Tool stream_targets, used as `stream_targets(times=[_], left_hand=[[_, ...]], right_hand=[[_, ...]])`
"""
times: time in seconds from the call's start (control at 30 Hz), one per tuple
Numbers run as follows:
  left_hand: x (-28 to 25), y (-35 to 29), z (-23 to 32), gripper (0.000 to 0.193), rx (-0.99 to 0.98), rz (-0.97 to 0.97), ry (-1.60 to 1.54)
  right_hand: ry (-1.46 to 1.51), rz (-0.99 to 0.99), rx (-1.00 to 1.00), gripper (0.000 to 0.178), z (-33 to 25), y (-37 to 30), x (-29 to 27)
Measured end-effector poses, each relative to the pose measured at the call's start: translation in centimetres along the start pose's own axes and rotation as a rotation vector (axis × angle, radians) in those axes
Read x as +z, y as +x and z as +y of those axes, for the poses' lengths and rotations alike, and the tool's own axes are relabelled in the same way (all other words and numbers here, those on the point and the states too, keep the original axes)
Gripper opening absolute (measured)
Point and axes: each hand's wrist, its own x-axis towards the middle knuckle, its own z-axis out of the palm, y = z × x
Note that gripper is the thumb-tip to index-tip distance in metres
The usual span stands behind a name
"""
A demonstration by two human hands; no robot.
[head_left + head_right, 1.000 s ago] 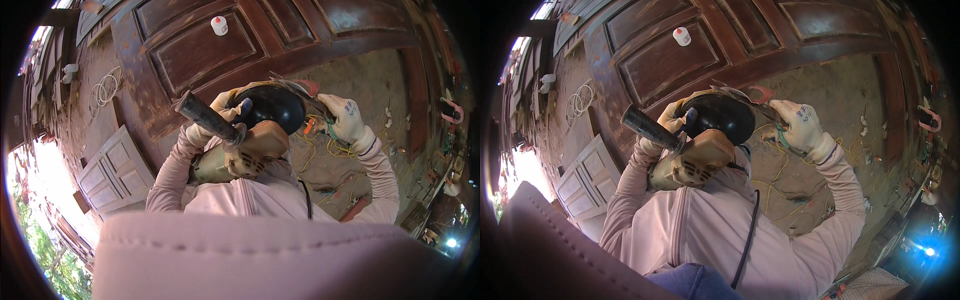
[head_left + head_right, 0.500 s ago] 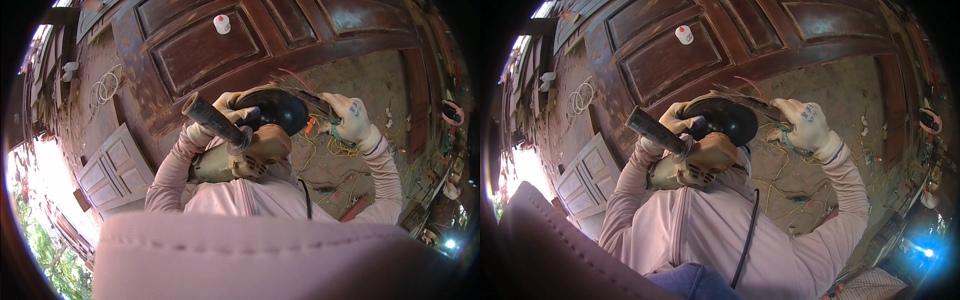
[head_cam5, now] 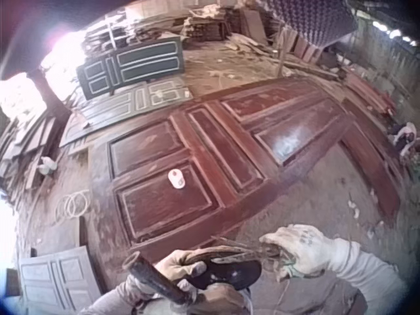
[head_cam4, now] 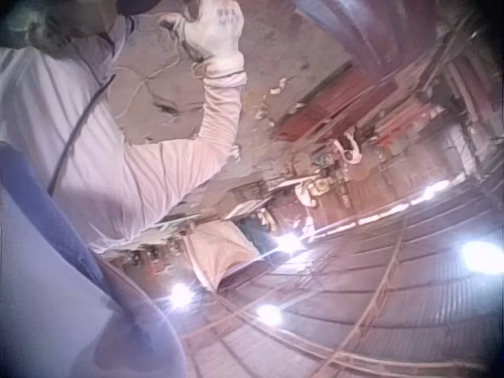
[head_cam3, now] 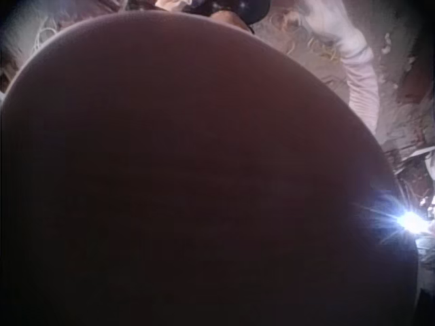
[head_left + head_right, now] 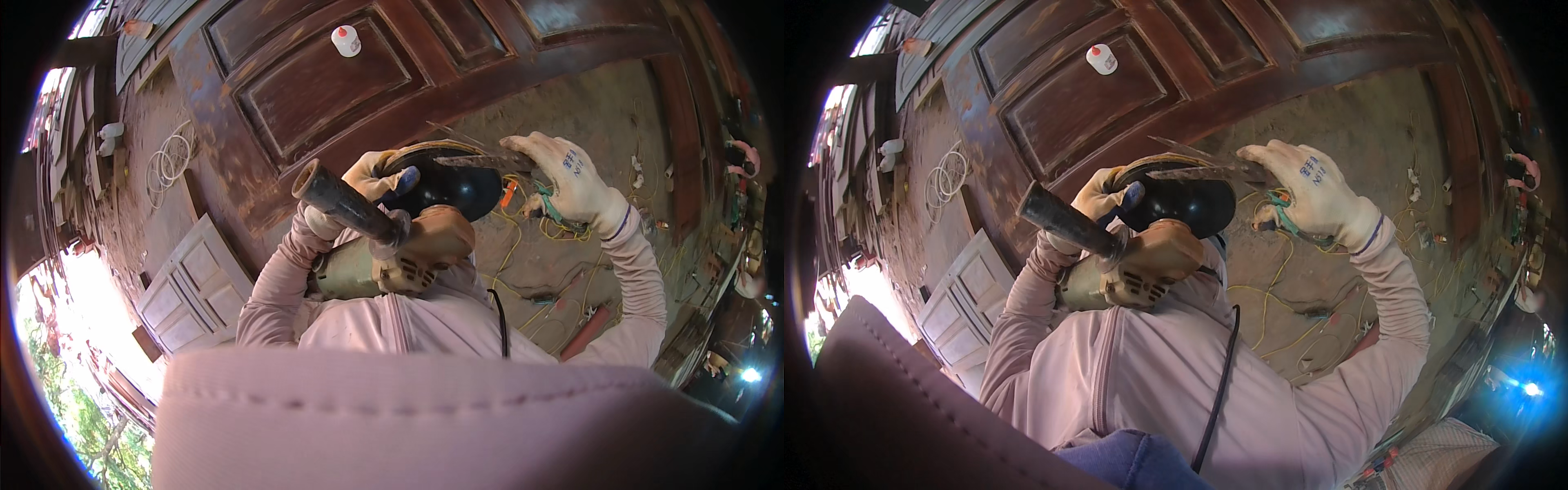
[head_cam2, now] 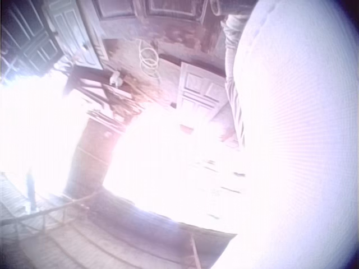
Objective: The person sands a wooden door using a handheld power sander. They move the sander across the door surface in sweeping motions, covering multiple panels and edges.
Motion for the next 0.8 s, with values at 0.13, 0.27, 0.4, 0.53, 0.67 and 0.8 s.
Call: stream_targets(times=[0.13,0.27,0.4,0.53,0.67,0.8], left_hand=[[0.9,0.1,1.0,0.047,0.019,0.010,0.025],[1.2,0.2,1.6,0.048,0.030,0.007,0.042],[1.6,-0.1,2.4,0.048,0.018,0.016,0.039],[0.9,-0.1,1.9,0.047,-0.005,0.023,0.093],[1.4,0.1,2.1,0.046,0.029,0.000,0.043],[1.6,0.2,2.5,0.047,0.018,-0.007,0.053]], right_hand=[[-0.032,0.023,-0.028,0.098,0.0,0.4,0.1],[-0.080,0.031,-0.063,0.099,-0.2,0.7,-0.3],[-0.032,0.030,-0.054,0.092,0.2,0.8,-0.1],[0.000,0.020,-0.023,0.084,0.2,0.9,-0.2],[-0.060,0.010,-0.042,0.083,0.3,0.9,-0.7],[-0.051,-0.008,-0.030,0.079,0.4,0.9,-0.7]])
